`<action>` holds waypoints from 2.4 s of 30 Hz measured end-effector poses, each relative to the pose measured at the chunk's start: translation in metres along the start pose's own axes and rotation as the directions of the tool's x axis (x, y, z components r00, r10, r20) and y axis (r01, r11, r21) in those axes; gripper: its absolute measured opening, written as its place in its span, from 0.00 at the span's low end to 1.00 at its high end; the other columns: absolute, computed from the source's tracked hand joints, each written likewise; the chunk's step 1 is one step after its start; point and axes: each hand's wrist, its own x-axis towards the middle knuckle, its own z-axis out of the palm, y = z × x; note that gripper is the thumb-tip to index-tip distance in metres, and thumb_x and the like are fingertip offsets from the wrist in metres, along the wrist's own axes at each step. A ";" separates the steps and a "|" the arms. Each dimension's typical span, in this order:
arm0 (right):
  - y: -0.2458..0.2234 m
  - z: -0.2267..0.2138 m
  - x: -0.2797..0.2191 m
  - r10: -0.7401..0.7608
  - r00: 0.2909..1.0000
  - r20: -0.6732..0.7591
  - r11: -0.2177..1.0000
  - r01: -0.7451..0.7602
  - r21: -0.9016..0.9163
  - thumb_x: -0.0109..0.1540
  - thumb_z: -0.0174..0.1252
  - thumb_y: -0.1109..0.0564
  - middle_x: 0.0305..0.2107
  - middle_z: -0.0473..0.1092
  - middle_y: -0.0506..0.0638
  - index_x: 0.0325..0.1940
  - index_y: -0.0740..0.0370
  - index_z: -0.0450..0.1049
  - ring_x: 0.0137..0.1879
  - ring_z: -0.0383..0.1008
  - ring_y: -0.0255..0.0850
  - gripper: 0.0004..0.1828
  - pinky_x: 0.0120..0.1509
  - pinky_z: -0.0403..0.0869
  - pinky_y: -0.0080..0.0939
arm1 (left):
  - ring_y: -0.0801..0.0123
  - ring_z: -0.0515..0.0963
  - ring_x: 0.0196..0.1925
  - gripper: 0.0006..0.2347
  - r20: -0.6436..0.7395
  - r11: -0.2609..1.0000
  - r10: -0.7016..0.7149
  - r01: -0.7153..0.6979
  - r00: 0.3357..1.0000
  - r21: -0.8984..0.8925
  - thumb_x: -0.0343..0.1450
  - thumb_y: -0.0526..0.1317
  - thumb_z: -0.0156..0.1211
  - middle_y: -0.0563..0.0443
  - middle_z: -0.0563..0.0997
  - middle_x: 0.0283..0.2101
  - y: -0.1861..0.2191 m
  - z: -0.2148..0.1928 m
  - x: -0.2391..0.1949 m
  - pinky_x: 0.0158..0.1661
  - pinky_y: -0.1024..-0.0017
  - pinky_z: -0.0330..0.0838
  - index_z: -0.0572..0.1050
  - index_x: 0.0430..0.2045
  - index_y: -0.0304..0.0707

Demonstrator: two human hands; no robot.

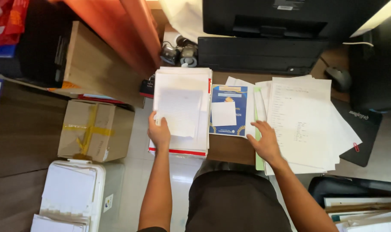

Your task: The person sorts through a large pile of papers on a desk, separating them into different stacks. They handle various documents, including blank sheets, printed forms, and a red-covered booklet, organizing them by hand.

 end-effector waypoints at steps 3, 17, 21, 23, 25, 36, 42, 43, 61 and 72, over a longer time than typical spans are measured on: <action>0.056 0.012 -0.019 0.130 0.990 0.053 0.980 -0.120 -0.160 0.55 0.68 0.47 0.63 0.68 0.61 0.60 0.57 0.74 0.71 0.64 0.57 0.30 0.74 0.63 0.55 | 0.44 0.77 0.49 0.17 -0.044 0.964 0.176 -0.163 0.983 0.212 0.69 0.37 0.65 0.37 0.81 0.48 -0.040 0.009 0.005 0.50 0.54 0.70 0.75 0.53 0.36; 0.113 -0.045 -0.065 0.450 0.883 0.132 0.760 -0.302 -0.575 0.49 0.75 0.43 0.74 0.48 0.58 0.73 0.41 0.59 0.75 0.52 0.63 0.52 0.76 0.59 0.59 | 0.53 0.74 0.43 0.17 0.187 0.759 0.645 -0.649 0.741 -0.048 0.64 0.25 0.57 0.45 0.75 0.34 0.025 0.072 -0.108 0.52 0.56 0.66 0.78 0.47 0.36; 0.117 -0.056 -0.073 0.380 0.899 0.218 0.789 -0.192 -0.583 0.49 0.75 0.43 0.74 0.47 0.58 0.72 0.40 0.61 0.75 0.50 0.62 0.49 0.76 0.58 0.56 | 0.48 0.76 0.49 0.20 0.363 0.719 0.694 -0.633 0.622 -0.289 0.61 0.26 0.54 0.38 0.79 0.46 0.069 0.094 -0.166 0.52 0.57 0.70 0.77 0.49 0.31; 0.121 -0.057 -0.080 0.345 0.909 0.232 0.795 -0.152 -0.587 0.50 0.75 0.44 0.74 0.47 0.57 0.72 0.40 0.61 0.76 0.50 0.61 0.49 0.76 0.58 0.55 | 0.48 0.76 0.50 0.18 0.414 0.689 0.718 -0.658 0.560 -0.305 0.61 0.28 0.56 0.39 0.79 0.45 0.066 0.106 -0.188 0.52 0.56 0.70 0.78 0.45 0.33; 0.122 -0.062 -0.084 0.307 0.919 0.247 0.799 -0.107 -0.592 0.50 0.74 0.45 0.74 0.47 0.57 0.72 0.41 0.61 0.76 0.49 0.60 0.48 0.77 0.58 0.54 | 0.47 0.76 0.51 0.16 0.457 0.658 0.738 -0.681 0.497 -0.322 0.61 0.29 0.59 0.39 0.78 0.43 0.064 0.117 -0.205 0.52 0.56 0.70 0.79 0.42 0.35; 0.165 -0.066 -0.102 -0.020 0.999 0.043 0.965 0.031 -0.260 0.60 0.61 0.57 0.52 0.76 0.56 0.50 0.56 0.80 0.59 0.74 0.56 0.14 0.66 0.71 0.50 | 0.51 0.78 0.47 0.14 0.525 0.846 0.534 -0.417 0.663 -0.334 0.66 0.31 0.60 0.42 0.80 0.41 0.063 0.151 -0.242 0.50 0.60 0.73 0.79 0.45 0.34; 0.153 -0.076 -0.093 0.174 0.985 -0.014 0.984 -0.174 -0.040 0.60 0.64 0.57 0.41 0.79 0.56 0.42 0.60 0.81 0.48 0.79 0.54 0.08 0.52 0.76 0.47 | 0.61 0.82 0.37 0.10 0.476 0.894 0.422 -0.267 0.772 -0.360 0.69 0.32 0.60 0.43 0.80 0.38 0.064 0.166 -0.258 0.39 0.69 0.77 0.80 0.42 0.34; 0.153 -0.077 -0.089 0.153 0.988 0.007 0.988 -0.153 -0.036 0.60 0.64 0.57 0.41 0.79 0.56 0.42 0.60 0.81 0.48 0.79 0.54 0.08 0.52 0.76 0.47 | 0.61 0.82 0.37 0.10 0.458 0.900 0.408 -0.264 0.790 -0.347 0.69 0.32 0.60 0.43 0.80 0.38 0.065 0.169 -0.262 0.39 0.69 0.77 0.80 0.42 0.34; 0.235 -0.103 -0.054 0.255 0.951 0.173 0.932 -0.290 0.219 0.66 0.61 0.51 0.20 0.72 0.53 0.35 0.69 0.78 0.27 0.65 0.36 0.16 0.32 0.66 0.41 | 0.60 0.81 0.34 0.11 0.333 0.982 0.146 -0.097 0.932 -0.161 0.69 0.37 0.63 0.46 0.81 0.36 0.052 0.192 -0.339 0.37 0.67 0.76 0.81 0.43 0.36; 0.210 -0.239 -0.022 0.015 0.925 -0.379 0.841 0.194 0.506 0.71 0.49 0.68 0.35 0.72 0.44 0.77 0.66 0.52 0.32 0.68 0.25 0.30 0.32 0.64 0.26 | 0.40 0.65 0.67 0.28 0.597 0.525 0.621 -0.835 0.508 0.165 0.62 0.41 0.66 0.39 0.72 0.64 0.063 0.199 -0.346 0.61 0.45 0.57 0.72 0.60 0.45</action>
